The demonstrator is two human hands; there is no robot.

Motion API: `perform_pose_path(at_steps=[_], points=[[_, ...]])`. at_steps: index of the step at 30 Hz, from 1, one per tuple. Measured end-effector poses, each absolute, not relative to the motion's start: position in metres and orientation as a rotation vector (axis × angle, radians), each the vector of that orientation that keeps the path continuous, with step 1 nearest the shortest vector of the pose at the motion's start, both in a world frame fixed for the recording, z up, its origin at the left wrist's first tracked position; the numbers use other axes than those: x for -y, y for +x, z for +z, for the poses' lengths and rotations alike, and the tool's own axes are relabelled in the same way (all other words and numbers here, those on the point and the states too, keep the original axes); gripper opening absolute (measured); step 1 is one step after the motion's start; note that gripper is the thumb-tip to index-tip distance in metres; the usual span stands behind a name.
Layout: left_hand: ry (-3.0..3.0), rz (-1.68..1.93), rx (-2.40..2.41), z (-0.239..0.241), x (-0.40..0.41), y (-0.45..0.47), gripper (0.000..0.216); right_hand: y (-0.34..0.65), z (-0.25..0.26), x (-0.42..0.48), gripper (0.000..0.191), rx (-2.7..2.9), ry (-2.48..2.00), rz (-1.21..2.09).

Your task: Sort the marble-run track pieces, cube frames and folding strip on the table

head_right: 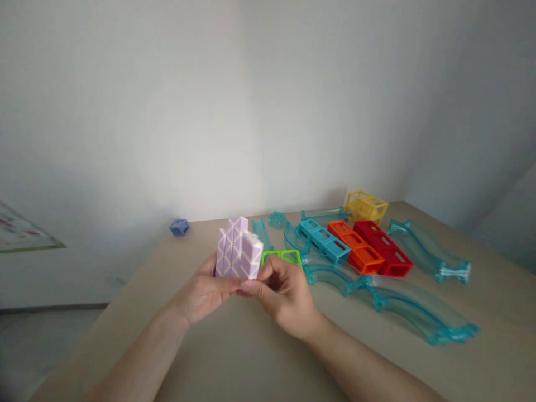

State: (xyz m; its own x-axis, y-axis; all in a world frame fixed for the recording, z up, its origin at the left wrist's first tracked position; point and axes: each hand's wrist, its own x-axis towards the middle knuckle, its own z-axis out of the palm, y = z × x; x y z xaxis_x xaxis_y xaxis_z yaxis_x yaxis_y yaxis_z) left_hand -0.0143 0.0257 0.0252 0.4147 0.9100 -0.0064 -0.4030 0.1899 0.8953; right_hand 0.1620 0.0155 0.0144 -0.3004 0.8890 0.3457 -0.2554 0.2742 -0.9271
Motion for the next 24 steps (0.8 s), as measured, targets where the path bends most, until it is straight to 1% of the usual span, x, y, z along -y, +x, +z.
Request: perform_pose_path(at_steps=[2, 4, 8, 11, 13, 15, 17, 20, 24], points=[[0.984, 1.006, -0.650, 0.026, -0.026, -0.015, 0.041, 0.161, 0.016, -0.016, 0.031, 1.386, -0.590, 1.319], [0.961, 0.893, -0.628, 0.025, -0.027, -0.017, 0.038, 0.159, 0.016, -0.015, 0.029, 1.378, -0.496, 1.414], [0.876, 0.704, -0.593, 0.021, -0.029, -0.022, 0.035, 0.158, 0.015, -0.015, 0.039, 1.361, -0.384, 1.574], [0.867, 0.696, -0.593, 0.020, -0.030, -0.023, 0.033, 0.159, 0.016, -0.017, 0.039, 1.367, -0.419, 1.593], [0.879, 0.724, -0.599, 0.020, -0.030, -0.022, 0.033, 0.161, 0.019, -0.018, 0.035, 1.410, -0.435, 1.598], [0.905, 0.761, -0.613, 0.020, -0.029, -0.021, 0.034, 0.162, 0.021, -0.018, 0.027, 1.477, -0.452, 1.572], [0.937, 0.806, -0.621, 0.020, -0.029, -0.017, 0.036, 0.163, 0.022, -0.018, 0.024, 1.515, -0.491, 1.514], [0.973, 0.869, -0.602, 0.020, -0.026, -0.011, 0.037, 0.164, 0.021, -0.017, 0.026, 1.490, -0.572, 1.415], [1.068, 1.027, -0.641, 0.020, -0.023, -0.007, 0.048, 0.162, 0.016, -0.018, 0.029, 1.433, -0.748, 1.285]])
